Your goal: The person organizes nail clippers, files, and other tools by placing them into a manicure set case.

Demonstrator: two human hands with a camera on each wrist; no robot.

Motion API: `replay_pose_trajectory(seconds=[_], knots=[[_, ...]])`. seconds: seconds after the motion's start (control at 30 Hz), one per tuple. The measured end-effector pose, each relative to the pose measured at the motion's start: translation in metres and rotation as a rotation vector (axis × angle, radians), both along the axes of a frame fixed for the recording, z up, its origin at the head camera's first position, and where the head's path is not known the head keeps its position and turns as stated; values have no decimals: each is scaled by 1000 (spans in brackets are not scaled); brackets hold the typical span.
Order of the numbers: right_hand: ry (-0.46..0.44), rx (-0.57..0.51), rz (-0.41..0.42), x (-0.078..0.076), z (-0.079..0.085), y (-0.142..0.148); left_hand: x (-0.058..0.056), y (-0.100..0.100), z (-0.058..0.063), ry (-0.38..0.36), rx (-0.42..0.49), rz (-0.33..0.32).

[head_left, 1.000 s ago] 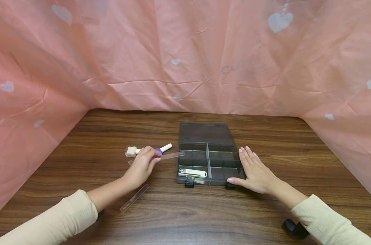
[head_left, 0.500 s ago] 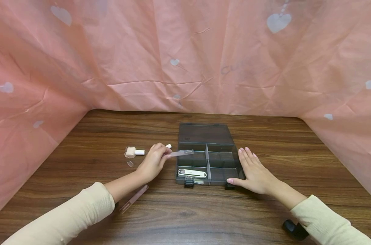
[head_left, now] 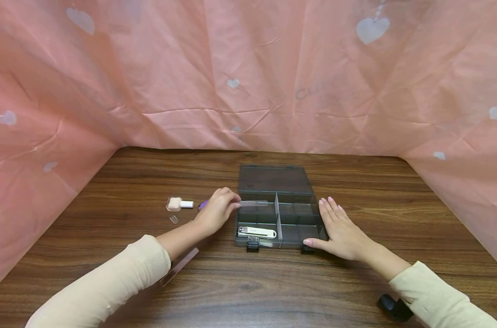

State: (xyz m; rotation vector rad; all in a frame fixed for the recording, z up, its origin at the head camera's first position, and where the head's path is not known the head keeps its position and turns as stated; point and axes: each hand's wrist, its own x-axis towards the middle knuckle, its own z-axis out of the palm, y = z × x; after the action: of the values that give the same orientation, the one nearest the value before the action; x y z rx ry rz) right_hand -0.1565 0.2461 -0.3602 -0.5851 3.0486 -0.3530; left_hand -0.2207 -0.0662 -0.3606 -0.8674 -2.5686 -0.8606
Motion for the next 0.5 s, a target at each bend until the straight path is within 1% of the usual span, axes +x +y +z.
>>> replay_pose_trajectory(seconds=[0.1,0.23,0.5], knots=[[4,-3,0,0,-1,0,-4,5,2,19,-48,-26],[0,-4,-3,-1,-2,0,-9,11,5,45,-151,-50],[-14,-13,-9,-1,-2,2,-16,27,10,85,-362,-53]])
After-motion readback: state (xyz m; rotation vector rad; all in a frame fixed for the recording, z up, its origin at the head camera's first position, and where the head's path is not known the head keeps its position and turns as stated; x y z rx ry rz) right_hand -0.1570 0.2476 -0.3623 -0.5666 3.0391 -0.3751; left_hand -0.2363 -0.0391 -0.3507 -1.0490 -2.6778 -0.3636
